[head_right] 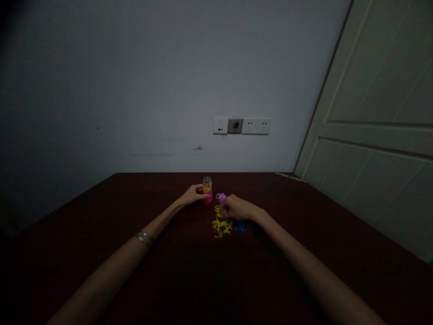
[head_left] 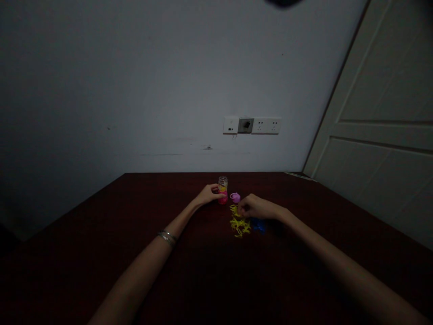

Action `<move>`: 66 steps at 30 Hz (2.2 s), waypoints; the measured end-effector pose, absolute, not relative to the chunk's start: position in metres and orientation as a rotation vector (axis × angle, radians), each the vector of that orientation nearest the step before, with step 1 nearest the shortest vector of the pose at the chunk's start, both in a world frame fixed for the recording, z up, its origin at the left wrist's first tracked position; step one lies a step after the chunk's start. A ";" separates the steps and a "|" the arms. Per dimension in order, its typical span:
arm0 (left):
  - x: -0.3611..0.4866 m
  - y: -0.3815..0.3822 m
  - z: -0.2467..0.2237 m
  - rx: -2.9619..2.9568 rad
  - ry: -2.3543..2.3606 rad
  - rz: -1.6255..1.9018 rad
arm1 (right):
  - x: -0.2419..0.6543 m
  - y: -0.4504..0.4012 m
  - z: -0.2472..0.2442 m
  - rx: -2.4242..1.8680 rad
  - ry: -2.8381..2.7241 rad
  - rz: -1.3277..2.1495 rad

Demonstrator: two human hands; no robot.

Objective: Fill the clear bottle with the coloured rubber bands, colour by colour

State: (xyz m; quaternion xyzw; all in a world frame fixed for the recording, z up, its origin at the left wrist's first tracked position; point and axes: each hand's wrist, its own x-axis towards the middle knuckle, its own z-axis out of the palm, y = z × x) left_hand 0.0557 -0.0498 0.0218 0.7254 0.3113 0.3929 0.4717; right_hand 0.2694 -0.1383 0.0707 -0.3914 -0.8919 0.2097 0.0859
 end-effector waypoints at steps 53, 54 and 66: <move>0.055 -0.044 0.015 1.791 0.720 0.943 | 0.233 -0.033 0.151 -1.212 -2.473 0.719; 0.055 -0.044 0.015 1.791 0.720 0.943 | 0.234 -0.033 0.151 -1.213 -2.474 0.721; 0.055 -0.046 0.018 1.773 0.730 0.904 | 0.244 -0.035 0.149 -1.128 -2.383 0.791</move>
